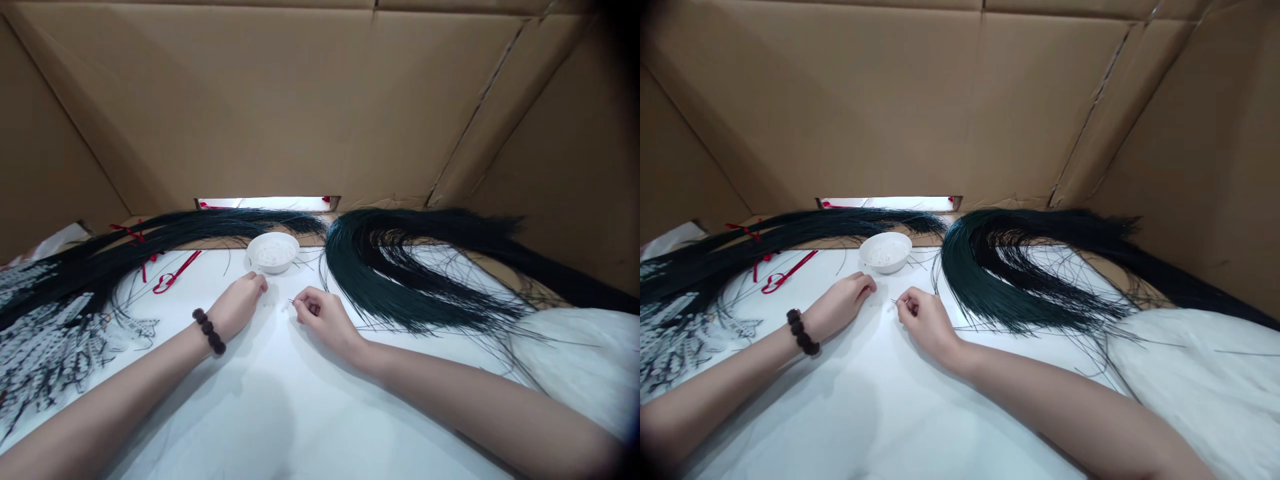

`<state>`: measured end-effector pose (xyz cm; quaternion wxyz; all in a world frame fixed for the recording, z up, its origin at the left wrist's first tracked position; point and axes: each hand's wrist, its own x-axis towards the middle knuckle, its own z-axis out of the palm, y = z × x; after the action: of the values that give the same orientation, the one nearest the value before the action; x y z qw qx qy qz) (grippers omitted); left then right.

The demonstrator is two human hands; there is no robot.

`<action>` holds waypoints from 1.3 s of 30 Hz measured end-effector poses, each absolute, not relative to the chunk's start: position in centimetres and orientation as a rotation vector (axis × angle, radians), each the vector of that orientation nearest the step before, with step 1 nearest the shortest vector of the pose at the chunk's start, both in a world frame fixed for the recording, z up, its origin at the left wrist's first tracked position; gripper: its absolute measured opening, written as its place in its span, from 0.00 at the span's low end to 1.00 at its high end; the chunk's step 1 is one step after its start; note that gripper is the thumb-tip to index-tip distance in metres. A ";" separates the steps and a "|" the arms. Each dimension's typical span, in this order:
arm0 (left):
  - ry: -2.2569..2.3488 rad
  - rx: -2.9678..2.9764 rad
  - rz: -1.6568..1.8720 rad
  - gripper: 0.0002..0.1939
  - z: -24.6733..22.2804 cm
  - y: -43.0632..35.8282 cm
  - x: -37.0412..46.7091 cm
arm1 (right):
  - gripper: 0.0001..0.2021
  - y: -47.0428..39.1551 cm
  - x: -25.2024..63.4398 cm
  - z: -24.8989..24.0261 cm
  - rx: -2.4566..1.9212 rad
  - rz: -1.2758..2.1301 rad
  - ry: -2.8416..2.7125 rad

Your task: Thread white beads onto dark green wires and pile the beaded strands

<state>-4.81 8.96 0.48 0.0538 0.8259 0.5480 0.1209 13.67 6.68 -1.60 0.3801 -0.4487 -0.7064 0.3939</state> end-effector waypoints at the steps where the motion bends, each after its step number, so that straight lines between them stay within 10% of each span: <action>1: 1.656 2.523 0.374 0.13 0.3 9.0 -4.7 | 0.06 6.7 13.7 -1.6 -1.142 1.005 -1.798; 39: 1.521 2.672 0.451 0.15 0.9 8.9 -3.9 | 0.07 8.9 14.4 -1.9 -1.152 0.821 -1.790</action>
<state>-3.88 8.89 0.85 0.0173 0.8598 0.4893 0.1451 14.40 8.89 -1.88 0.4169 -0.4588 -0.7132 0.3272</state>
